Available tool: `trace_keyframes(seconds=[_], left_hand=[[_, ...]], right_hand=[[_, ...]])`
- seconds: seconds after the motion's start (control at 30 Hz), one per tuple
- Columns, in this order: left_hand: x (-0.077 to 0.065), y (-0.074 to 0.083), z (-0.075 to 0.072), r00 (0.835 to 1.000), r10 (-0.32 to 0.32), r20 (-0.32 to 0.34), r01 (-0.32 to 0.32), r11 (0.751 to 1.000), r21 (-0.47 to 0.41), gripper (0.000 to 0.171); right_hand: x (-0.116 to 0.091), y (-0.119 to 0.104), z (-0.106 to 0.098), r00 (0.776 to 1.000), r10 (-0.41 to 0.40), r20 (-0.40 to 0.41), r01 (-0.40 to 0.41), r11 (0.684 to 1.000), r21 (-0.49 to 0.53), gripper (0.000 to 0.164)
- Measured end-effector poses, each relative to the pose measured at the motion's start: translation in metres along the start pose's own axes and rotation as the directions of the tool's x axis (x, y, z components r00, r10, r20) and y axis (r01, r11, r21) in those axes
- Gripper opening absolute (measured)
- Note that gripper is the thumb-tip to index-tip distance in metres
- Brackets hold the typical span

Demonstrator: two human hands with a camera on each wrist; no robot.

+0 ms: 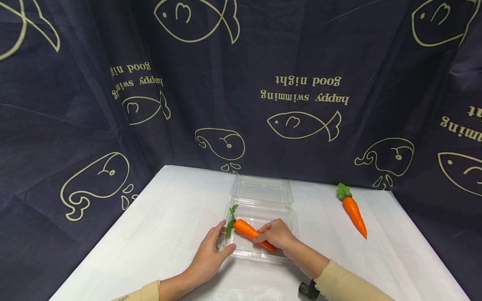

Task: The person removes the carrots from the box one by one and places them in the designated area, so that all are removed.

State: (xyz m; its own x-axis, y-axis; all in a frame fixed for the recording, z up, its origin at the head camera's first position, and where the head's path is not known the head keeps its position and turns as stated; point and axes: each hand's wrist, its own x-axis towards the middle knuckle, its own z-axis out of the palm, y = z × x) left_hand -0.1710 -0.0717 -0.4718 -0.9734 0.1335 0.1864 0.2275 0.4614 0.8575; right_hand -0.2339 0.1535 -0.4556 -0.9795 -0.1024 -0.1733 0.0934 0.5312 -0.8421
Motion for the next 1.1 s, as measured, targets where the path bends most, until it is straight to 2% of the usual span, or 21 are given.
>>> trace_keyframes(seconds=[0.23,0.63,0.87,1.1], left_hand=[[0.001,0.001,0.0,1.0,0.004,-0.009,-0.004,1.0,-0.002,0.077],[0.0,0.0,0.0,1.0,0.004,-0.005,-0.004,1.0,-0.001,0.076],[0.0,-0.001,0.0,0.999,-0.031,0.009,0.031,1.0,-0.003,0.076],[0.0,-0.001,0.0,0.999,-0.038,0.015,0.038,0.999,-0.014,0.077]], right_hand=[[0.001,-0.001,-0.001,1.0,0.016,-0.007,-0.016,1.0,0.013,0.024],[0.0,-0.003,-0.002,0.999,-0.012,-0.029,0.013,0.999,0.035,0.021],[0.0,-0.006,-0.005,1.0,-0.011,-0.02,0.013,0.997,0.073,0.021],[-0.001,-0.01,-0.01,1.0,-0.013,-0.009,0.014,0.996,0.091,0.019]])
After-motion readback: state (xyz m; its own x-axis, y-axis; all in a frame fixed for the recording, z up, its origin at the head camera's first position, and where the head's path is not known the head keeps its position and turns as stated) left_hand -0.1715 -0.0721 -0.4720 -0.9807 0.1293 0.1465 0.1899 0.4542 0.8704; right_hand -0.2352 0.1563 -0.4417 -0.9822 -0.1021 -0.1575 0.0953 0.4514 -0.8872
